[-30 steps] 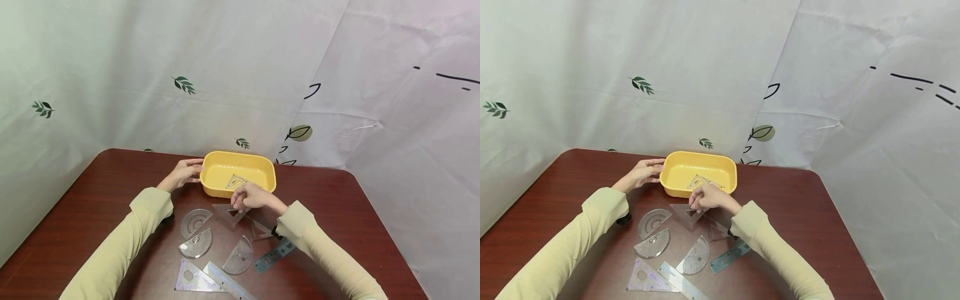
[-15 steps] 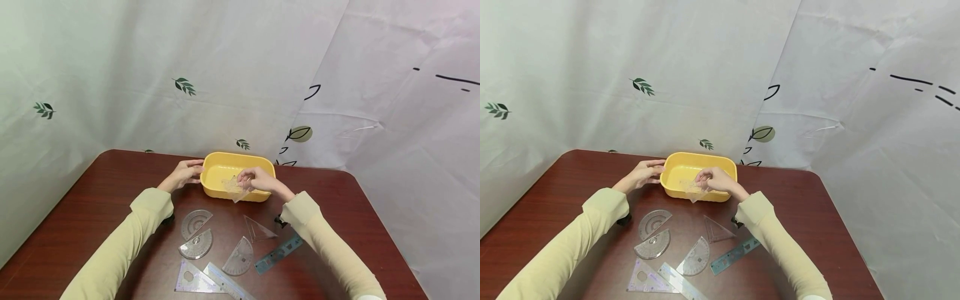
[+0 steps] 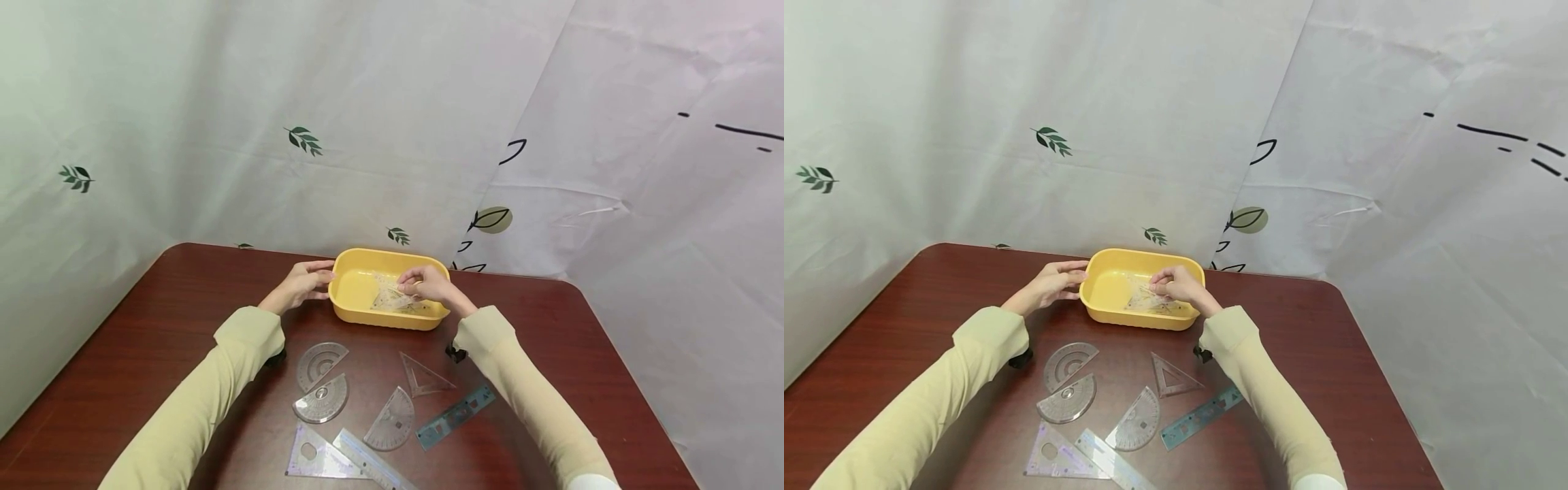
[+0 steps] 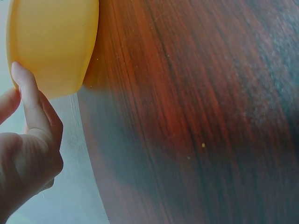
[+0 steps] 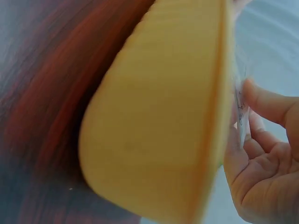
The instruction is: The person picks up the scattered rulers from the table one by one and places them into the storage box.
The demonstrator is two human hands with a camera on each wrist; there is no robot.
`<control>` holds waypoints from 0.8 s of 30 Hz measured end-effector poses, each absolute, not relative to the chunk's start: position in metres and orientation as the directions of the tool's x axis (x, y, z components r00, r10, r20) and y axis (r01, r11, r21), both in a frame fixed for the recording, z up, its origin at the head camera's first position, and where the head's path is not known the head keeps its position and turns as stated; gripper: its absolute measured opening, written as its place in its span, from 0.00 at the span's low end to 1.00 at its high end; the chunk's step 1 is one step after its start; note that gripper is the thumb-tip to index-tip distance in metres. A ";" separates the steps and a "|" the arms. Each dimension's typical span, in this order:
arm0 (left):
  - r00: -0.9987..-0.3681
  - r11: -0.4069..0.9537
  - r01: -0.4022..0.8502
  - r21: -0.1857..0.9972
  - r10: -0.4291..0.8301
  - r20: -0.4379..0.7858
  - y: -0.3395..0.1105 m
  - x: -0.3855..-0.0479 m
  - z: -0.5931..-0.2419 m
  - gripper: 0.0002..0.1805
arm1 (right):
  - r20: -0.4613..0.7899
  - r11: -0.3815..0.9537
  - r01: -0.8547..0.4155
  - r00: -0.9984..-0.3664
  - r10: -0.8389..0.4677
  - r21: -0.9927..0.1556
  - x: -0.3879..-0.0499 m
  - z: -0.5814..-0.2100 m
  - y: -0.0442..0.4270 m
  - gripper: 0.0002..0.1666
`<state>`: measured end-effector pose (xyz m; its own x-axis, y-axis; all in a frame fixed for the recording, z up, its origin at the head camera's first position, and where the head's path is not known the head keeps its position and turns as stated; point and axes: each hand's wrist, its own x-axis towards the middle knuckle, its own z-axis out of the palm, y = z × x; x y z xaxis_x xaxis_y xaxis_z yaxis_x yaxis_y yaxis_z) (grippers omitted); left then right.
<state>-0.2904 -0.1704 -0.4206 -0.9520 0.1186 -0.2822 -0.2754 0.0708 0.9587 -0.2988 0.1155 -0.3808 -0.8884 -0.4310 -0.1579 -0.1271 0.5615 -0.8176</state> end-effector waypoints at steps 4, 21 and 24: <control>-0.954 0.077 -0.266 0.961 0.122 -0.274 -0.170 -0.290 -0.422 0.29 | -0.153 0.603 -0.133 -0.904 -0.399 -0.787 -0.303 -0.392 0.114 0.10; -0.955 0.081 -0.263 0.961 0.120 -0.271 -0.171 -0.292 -0.423 0.30 | -0.162 0.741 -0.065 -0.959 -0.231 -0.668 -0.303 -0.417 0.102 0.06; -0.954 0.082 -0.263 0.961 0.124 -0.272 -0.171 -0.291 -0.423 0.30 | -0.162 0.762 -0.063 -0.963 -0.217 -0.645 -0.302 -0.418 0.101 0.06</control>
<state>-0.2909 -0.1706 -0.4231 -0.9543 0.1237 -0.2719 -0.2633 0.0818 0.9612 -0.3016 0.1009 -0.4175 -0.9627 -0.2170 -0.1617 -0.0635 0.7618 -0.6447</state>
